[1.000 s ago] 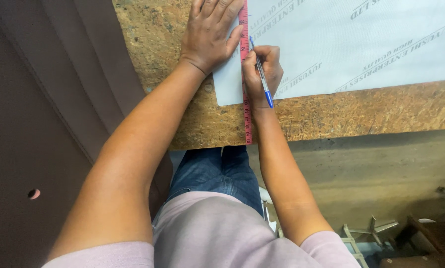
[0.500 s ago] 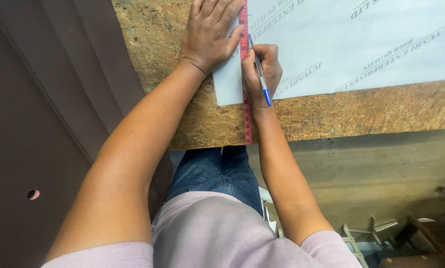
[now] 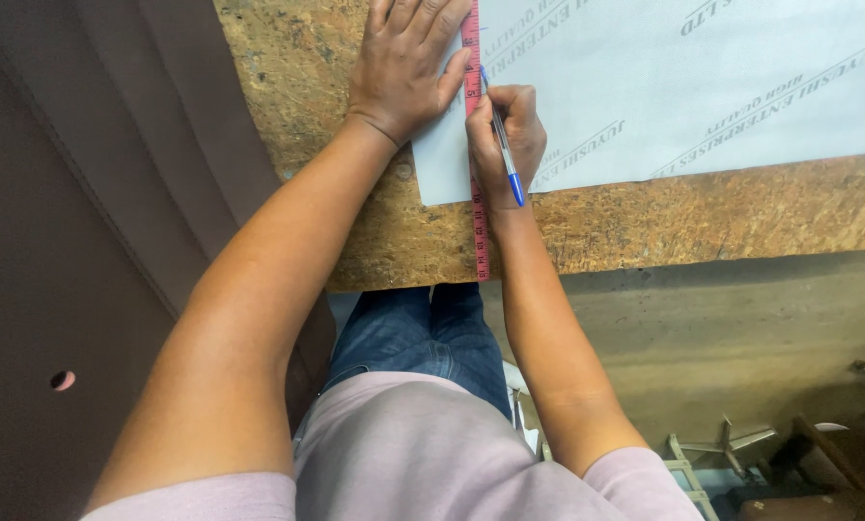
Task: The person measures a large sheet of white paper on a wooden table using a pink measuring tape and a blue pen. They mark several points along the paper's length and width, repositioning the tape to ensure accurate measurements.
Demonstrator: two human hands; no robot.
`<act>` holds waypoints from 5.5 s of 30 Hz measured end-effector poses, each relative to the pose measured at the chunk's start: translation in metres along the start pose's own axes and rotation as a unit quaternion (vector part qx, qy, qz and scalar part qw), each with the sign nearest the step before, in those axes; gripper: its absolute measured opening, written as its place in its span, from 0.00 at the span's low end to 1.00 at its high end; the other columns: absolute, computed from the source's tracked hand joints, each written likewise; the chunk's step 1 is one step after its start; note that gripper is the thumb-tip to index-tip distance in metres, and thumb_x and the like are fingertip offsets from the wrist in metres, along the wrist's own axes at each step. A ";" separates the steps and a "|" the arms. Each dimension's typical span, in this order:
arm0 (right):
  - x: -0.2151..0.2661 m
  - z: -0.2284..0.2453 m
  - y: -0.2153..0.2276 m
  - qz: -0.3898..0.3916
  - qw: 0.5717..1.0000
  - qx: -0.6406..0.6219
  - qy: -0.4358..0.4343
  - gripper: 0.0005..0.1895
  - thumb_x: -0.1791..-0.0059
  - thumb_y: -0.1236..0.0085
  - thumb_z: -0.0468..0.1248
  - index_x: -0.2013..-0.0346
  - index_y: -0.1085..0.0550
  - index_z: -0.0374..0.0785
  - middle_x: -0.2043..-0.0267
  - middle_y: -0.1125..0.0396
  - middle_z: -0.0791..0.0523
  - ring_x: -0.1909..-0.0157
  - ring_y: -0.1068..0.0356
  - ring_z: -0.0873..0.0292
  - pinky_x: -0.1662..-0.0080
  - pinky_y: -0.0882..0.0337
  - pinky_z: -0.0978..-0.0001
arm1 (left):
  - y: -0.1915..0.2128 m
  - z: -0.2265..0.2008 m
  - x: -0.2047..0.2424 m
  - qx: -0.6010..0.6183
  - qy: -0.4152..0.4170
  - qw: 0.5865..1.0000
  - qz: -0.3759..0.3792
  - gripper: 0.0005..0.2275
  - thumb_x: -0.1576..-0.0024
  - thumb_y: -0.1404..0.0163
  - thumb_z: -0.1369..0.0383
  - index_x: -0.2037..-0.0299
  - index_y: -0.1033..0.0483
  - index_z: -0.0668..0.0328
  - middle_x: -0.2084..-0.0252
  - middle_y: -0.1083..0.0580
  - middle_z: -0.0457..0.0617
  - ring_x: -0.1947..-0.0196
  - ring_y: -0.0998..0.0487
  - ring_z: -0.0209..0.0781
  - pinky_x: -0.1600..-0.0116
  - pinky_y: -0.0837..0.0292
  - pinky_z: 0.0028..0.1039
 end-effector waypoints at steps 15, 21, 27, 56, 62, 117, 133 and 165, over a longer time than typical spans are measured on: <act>0.002 -0.007 -0.001 -0.010 1.000 0.022 0.009 0.04 0.47 0.45 0.35 0.58 0.29 0.43 0.64 0.27 0.58 0.65 0.27 0.53 0.59 0.28 0.59 | 0.000 0.000 0.000 -0.005 0.000 1.000 0.002 0.22 0.32 0.43 0.55 0.31 0.27 0.52 0.31 0.27 0.49 0.35 0.29 0.52 0.32 0.40 0.48; 0.002 -0.012 -0.002 -0.016 0.999 0.028 0.017 0.05 0.47 0.45 0.35 0.57 0.30 0.42 0.64 0.28 0.58 0.65 0.26 0.52 0.58 0.27 0.59 | 0.004 -0.001 -0.001 0.002 -0.001 1.000 -0.001 0.21 0.32 0.43 0.56 0.32 0.27 0.53 0.32 0.26 0.49 0.34 0.29 0.52 0.32 0.40 0.48; 0.002 -0.008 -0.001 -0.015 0.999 0.021 0.022 0.05 0.47 0.46 0.33 0.57 0.30 0.41 0.63 0.29 0.57 0.66 0.26 0.53 0.59 0.27 0.59 | 0.001 0.001 0.002 0.003 0.000 1.000 -0.009 0.21 0.32 0.43 0.56 0.32 0.26 0.53 0.32 0.26 0.49 0.34 0.29 0.51 0.32 0.40 0.48; 0.060 -0.061 0.086 -0.069 0.939 -0.314 -0.122 0.06 0.38 0.53 0.42 0.49 0.34 0.46 0.67 0.33 0.56 0.73 0.37 0.63 0.69 0.35 0.73 | -0.001 0.000 0.001 -0.023 -0.003 1.000 0.017 0.22 0.29 0.46 0.54 0.28 0.30 0.52 0.28 0.30 0.50 0.30 0.31 0.52 0.30 0.39 0.48; 0.164 -0.094 0.182 -0.144 0.971 -0.135 -0.137 0.07 0.36 0.59 0.37 0.44 0.35 0.41 0.68 0.34 0.56 0.67 0.33 0.59 0.62 0.29 0.66 | 0.002 -0.002 -0.001 0.005 -0.005 1.000 0.014 0.22 0.29 0.44 0.56 0.29 0.29 0.54 0.28 0.31 0.52 0.28 0.35 0.53 0.27 0.44 0.50; 0.296 -0.344 0.822 -0.120 0.919 0.031 -0.375 0.08 0.45 0.43 0.45 0.52 0.21 0.52 0.68 0.21 0.50 0.57 0.20 0.43 0.53 0.23 0.48 | -0.259 -0.648 -0.214 0.677 0.397 0.601 0.152 0.06 0.34 0.43 0.62 0.53 0.27 0.41 0.55 0.15 0.44 0.76 0.23 0.28 0.73 0.38 0.14; 0.031 -0.553 1.008 -0.114 0.923 0.031 -0.367 0.13 0.42 0.48 0.48 0.51 0.25 0.44 0.66 0.26 0.60 0.63 0.22 0.60 0.58 0.28 0.63 | -0.471 -0.811 -0.617 0.492 0.260 0.815 0.162 0.08 0.41 0.46 0.68 0.56 0.15 0.55 0.66 0.19 0.41 0.74 0.24 0.30 0.65 0.24 0.19; -0.186 -0.676 1.046 0.022 0.867 0.016 -0.498 0.14 0.41 0.50 0.50 0.51 0.25 0.45 0.64 0.26 0.61 0.65 0.28 0.61 0.62 0.30 0.60 | -0.479 -0.846 -0.735 0.052 -0.038 0.996 0.068 0.23 0.27 0.44 0.53 0.25 0.31 0.51 0.22 0.39 0.54 0.21 0.45 0.55 0.19 0.53 0.53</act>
Point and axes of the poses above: each hand's wrist, its own x-axis away from the middle knuckle, its own y-axis out of the back of the hand, z = x × y, the point moved 10 cm from there along -x, towards the middle knuckle
